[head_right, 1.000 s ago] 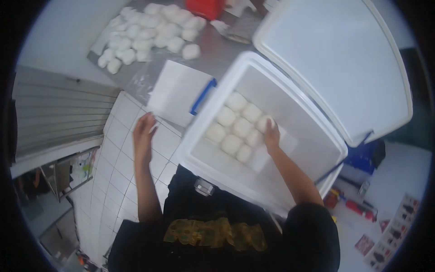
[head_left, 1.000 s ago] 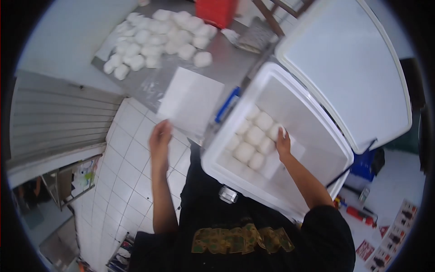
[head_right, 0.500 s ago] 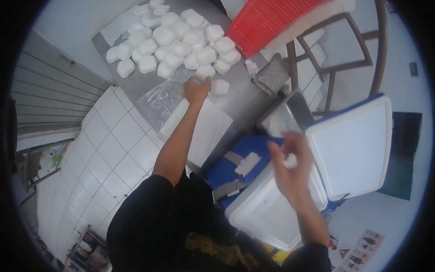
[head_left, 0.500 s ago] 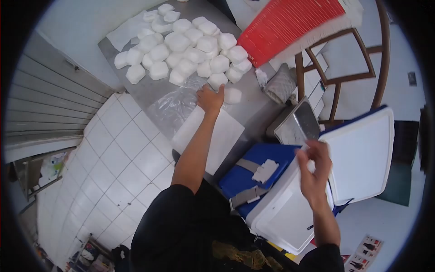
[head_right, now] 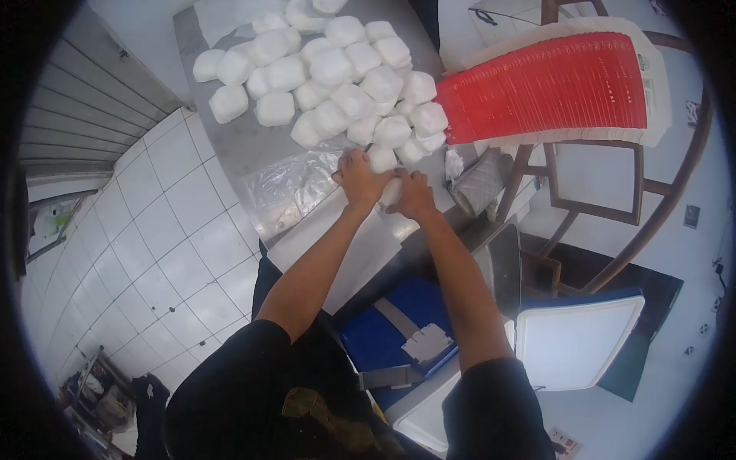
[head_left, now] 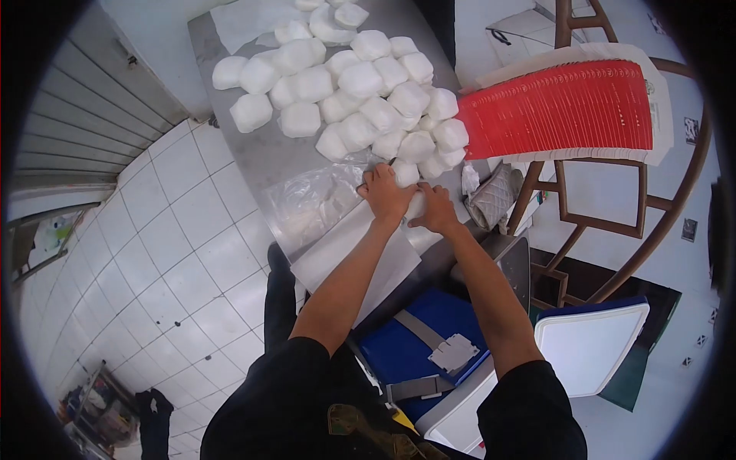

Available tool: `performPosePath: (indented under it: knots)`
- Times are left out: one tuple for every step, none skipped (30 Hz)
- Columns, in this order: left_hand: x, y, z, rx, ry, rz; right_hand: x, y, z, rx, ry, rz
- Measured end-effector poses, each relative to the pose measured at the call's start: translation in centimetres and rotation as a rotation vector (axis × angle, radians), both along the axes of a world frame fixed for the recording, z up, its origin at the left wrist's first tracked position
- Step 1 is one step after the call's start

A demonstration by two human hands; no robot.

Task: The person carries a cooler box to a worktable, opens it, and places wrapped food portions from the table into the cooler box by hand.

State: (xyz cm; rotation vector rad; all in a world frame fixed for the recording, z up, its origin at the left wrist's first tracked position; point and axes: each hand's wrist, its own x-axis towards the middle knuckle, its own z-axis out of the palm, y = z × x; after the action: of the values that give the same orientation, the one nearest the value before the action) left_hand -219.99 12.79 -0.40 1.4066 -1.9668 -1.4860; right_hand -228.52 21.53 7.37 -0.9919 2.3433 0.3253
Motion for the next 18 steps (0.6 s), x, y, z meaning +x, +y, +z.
performPosePath:
  knots:
    - [0.1,0.2,-0.5,0.004,0.018,-0.002,0.7,-0.5,1.1,0.049,0.038,-0.008]
    - [0.0,0.1,-0.5,0.003,0.041,-0.002,0.7,-0.2,0.7,0.009,0.060,0.034]
    - [0.0,0.0,-0.1,0.018,0.033,0.002,0.5,0.5,-0.3,-0.032,0.085,0.077]
    - [0.0,-0.3,0.3,0.031,0.027,0.009,0.1,1.0,-1.2,-0.075,0.111,0.122]
    - [0.1,-0.6,0.8,0.041,0.019,0.013,-0.6,1.6,-2.4,-0.064,0.018,0.089]
    - [0.1,-0.9,1.0,0.037,-0.027,-0.036,-1.3,1.9,-3.2,-0.055,-0.075,0.054]
    - [0.2,-1.2,1.2,0.030,-0.076,-0.088,-2.1,2.3,-3.9,-0.049,-0.170,0.016]
    - [0.3,-1.4,1.4,0.021,-0.127,-0.144,-2.0,1.9,-2.9,0.035,-0.154,0.070]
    - [0.5,-1.6,1.5,0.020,-0.149,-0.168,-1.5,1.1,-1.0,0.118,-0.140,0.119]
    - [0.6,-1.8,1.5,0.019,-0.174,-0.194,-0.9,0.5,1.1,0.201,-0.129,0.164]
    - [0.7,-2.2,1.5,0.014,-0.200,-0.222,-0.6,0.1,2.9,0.212,-0.133,0.224]
    - [0.9,-2.5,1.2,0.022,-0.154,-0.247,-0.3,-0.1,4.6,0.220,-0.138,0.278]
    - [1.2,-2.8,0.8,0.033,-0.110,-0.276,-0.1,-0.1,6.5,0.229,-0.144,0.328]
    - [1.5,-2.9,0.3,0.046,-0.069,-0.311,0.0,-0.1,8.9,0.168,-0.185,0.343]
    - [1.8,-3.2,-0.2,0.010,-0.043,-0.339,0.2,0.2,11.9,0.104,-0.223,0.354]
    - [2.2,-3.5,-0.6,-0.023,-0.017,-0.372,1.4,0.5,16.6,0.037,-0.286,0.264]
    - [2.3,-3.7,-0.9,-0.069,-0.076,-0.394,2.8,1.1,21.8,-0.030,-0.349,0.174]
    - [2.4,-4.1,-1.0,-0.118,-0.134,-0.413,4.3,2.5,26.2,-0.105,-0.375,0.130]
